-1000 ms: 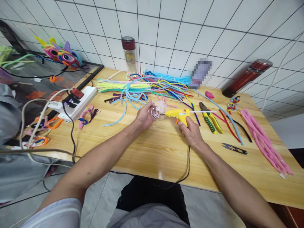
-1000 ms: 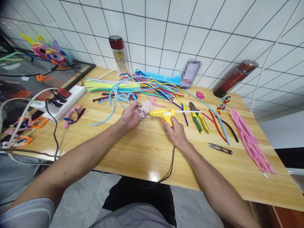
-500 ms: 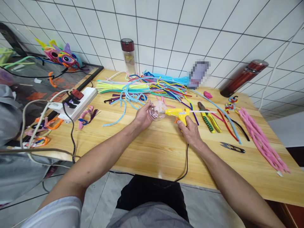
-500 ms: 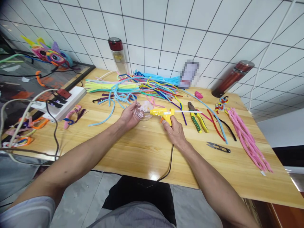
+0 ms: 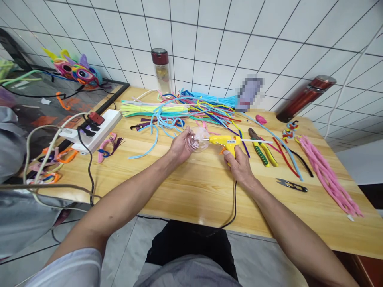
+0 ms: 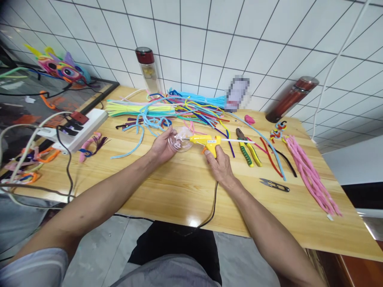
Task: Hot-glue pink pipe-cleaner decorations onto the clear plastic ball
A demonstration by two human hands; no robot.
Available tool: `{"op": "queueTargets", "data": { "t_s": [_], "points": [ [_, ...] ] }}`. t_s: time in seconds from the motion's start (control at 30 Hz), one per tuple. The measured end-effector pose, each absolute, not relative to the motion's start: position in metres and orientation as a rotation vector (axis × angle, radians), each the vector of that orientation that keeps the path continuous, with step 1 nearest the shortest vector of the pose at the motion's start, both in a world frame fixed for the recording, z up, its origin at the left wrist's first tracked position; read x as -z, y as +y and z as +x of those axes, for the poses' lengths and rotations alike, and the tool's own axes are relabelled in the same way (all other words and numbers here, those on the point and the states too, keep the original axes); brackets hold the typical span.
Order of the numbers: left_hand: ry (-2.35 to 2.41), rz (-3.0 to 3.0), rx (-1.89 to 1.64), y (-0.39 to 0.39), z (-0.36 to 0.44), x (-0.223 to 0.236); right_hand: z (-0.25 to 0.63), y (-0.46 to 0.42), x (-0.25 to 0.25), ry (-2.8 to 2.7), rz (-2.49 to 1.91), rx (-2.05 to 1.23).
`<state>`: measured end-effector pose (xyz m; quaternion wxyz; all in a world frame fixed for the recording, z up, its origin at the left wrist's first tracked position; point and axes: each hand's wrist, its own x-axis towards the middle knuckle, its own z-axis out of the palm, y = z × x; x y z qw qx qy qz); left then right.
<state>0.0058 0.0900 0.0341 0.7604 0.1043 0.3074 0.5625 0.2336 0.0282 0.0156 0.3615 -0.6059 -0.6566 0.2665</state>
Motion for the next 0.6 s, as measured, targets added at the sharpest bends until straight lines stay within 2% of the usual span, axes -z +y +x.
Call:
{"op": "queueTargets", "data": {
  "t_s": [0.6],
  "points": [
    [0.69,0.226,-1.209,0.089,0.0056,-0.0364,0.2321,0.0289,-0.0167,-1.746,-1.621,-0.623]
  ]
}}
